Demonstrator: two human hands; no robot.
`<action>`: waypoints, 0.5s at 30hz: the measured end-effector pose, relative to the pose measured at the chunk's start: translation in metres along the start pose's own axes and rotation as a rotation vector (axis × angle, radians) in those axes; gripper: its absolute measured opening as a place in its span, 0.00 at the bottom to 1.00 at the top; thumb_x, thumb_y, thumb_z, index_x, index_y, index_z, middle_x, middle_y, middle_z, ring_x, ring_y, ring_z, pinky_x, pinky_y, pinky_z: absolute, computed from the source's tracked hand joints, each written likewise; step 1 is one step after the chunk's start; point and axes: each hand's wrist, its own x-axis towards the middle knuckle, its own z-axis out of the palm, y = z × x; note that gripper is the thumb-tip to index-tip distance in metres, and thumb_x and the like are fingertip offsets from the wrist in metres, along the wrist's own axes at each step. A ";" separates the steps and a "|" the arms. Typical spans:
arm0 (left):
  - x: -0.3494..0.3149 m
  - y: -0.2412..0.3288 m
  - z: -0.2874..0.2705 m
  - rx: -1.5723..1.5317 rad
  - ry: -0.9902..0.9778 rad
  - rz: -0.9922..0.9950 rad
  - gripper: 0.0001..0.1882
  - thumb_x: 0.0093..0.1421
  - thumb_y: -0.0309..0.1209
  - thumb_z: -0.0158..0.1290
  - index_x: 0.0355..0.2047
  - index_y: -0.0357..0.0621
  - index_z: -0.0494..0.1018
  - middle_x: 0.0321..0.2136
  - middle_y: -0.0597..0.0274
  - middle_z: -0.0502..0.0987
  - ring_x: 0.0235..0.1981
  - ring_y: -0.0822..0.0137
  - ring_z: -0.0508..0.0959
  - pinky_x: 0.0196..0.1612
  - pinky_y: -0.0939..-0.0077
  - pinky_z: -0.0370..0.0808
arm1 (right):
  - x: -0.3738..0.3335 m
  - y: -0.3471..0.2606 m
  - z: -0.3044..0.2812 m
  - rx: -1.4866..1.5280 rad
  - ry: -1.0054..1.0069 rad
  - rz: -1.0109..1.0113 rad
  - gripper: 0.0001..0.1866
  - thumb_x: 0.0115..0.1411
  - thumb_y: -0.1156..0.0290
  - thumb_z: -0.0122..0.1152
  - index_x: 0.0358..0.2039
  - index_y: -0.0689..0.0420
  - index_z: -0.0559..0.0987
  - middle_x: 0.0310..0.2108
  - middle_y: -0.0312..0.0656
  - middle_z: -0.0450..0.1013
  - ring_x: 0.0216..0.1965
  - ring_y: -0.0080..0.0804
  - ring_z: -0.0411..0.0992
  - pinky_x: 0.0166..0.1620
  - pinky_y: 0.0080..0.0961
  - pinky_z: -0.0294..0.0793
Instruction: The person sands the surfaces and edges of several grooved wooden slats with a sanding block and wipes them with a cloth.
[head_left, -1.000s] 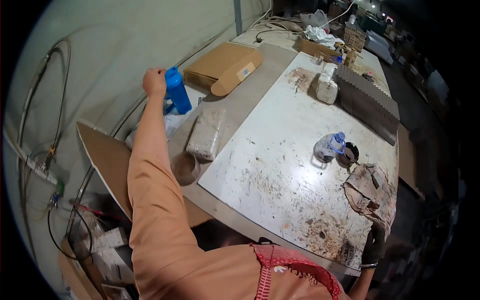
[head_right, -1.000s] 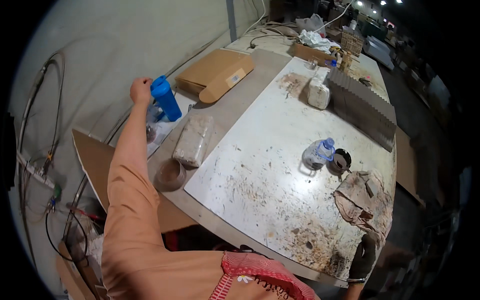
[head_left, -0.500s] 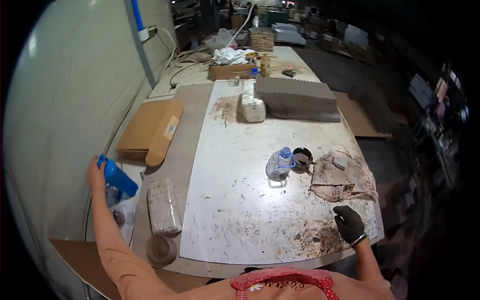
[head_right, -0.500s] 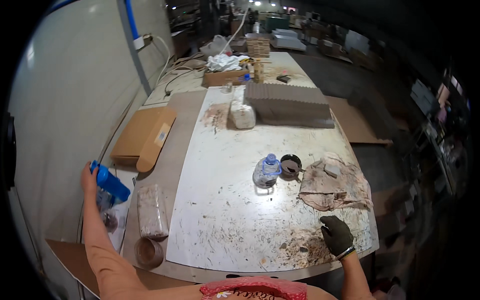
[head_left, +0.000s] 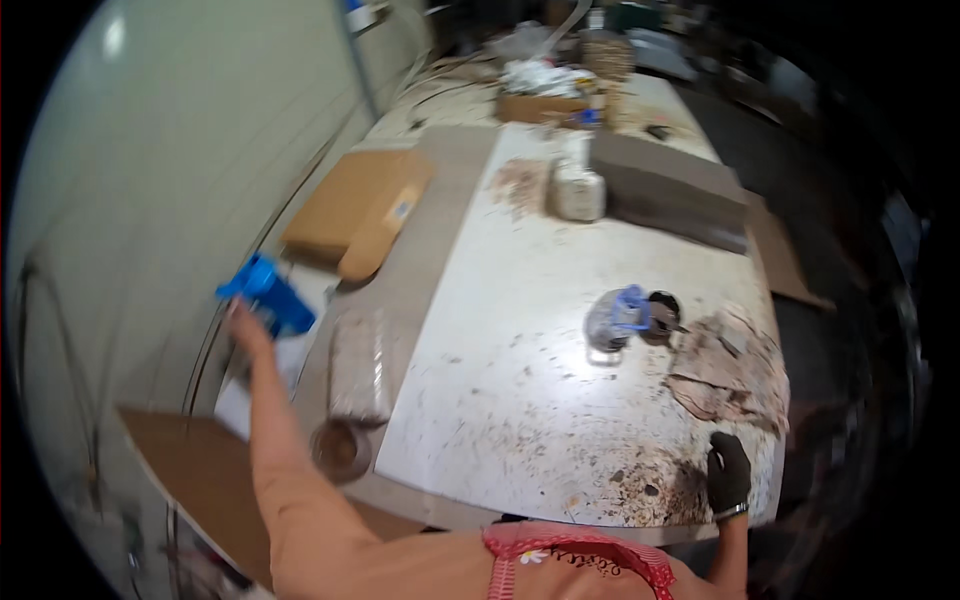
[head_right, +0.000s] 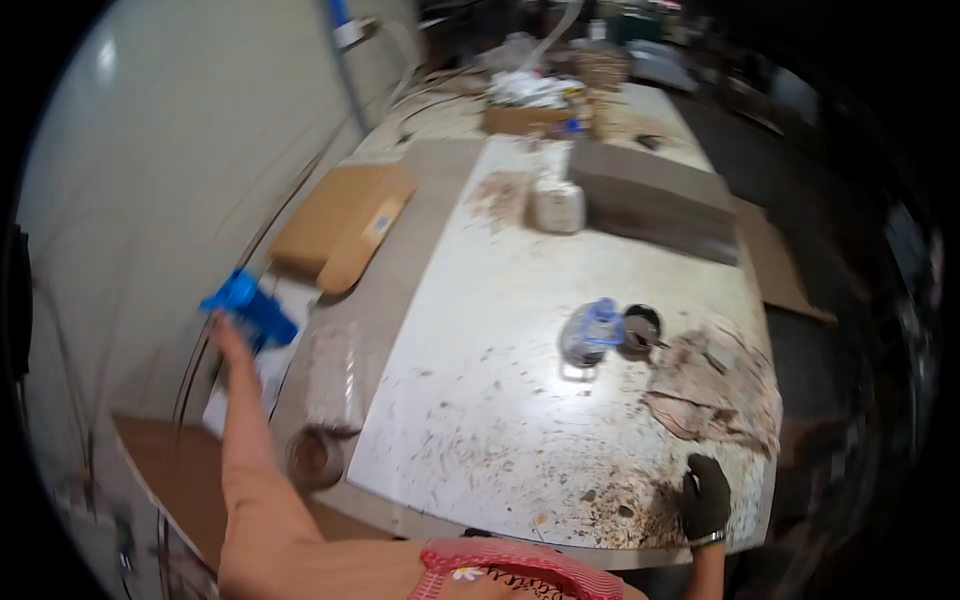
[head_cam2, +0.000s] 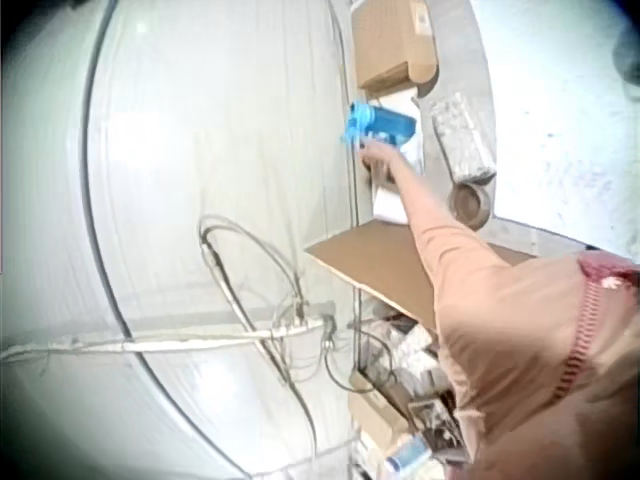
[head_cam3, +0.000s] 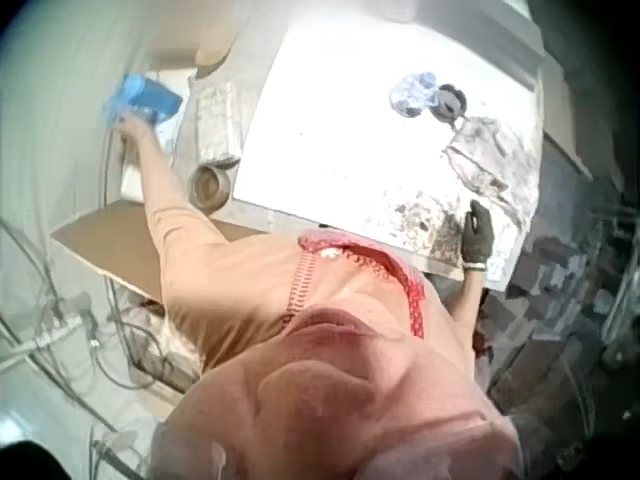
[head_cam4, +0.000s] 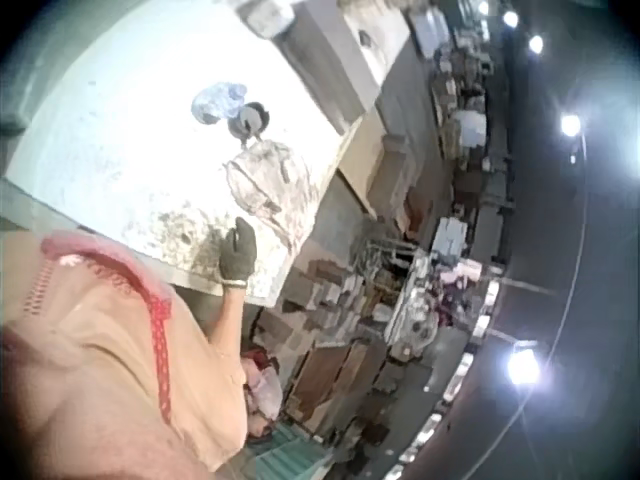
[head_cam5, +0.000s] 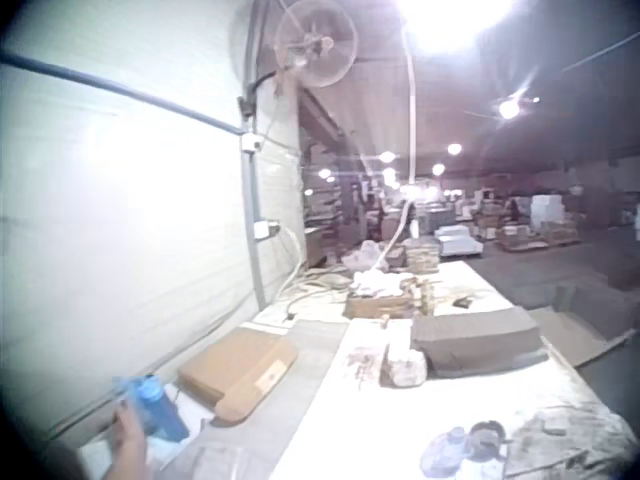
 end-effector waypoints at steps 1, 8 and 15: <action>-0.060 0.009 0.057 0.207 0.055 0.119 0.19 0.61 0.42 0.54 0.30 0.34 0.77 0.28 0.52 0.78 0.28 0.62 0.74 0.32 0.65 0.72 | -0.008 0.002 -0.004 -0.021 0.068 0.026 0.14 0.52 0.83 0.57 0.41 0.63 0.77 0.39 0.50 0.74 0.42 0.46 0.74 0.46 0.34 0.73; -0.058 0.019 0.076 0.449 0.050 0.185 0.56 0.40 0.51 0.69 0.59 0.28 0.54 0.57 0.36 0.62 0.59 0.45 0.63 0.61 0.59 0.60 | -0.041 0.005 0.020 0.195 0.064 0.278 0.13 0.58 0.84 0.52 0.45 0.64 0.76 0.42 0.47 0.74 0.46 0.39 0.73 0.51 0.30 0.71; -0.061 0.025 0.078 0.440 0.051 0.168 0.39 0.43 0.41 0.71 0.48 0.27 0.68 0.46 0.41 0.74 0.45 0.49 0.75 0.52 0.58 0.71 | -0.032 -0.011 0.000 -0.082 0.093 0.050 0.15 0.50 0.82 0.58 0.40 0.58 0.76 0.37 0.48 0.74 0.40 0.48 0.73 0.43 0.37 0.73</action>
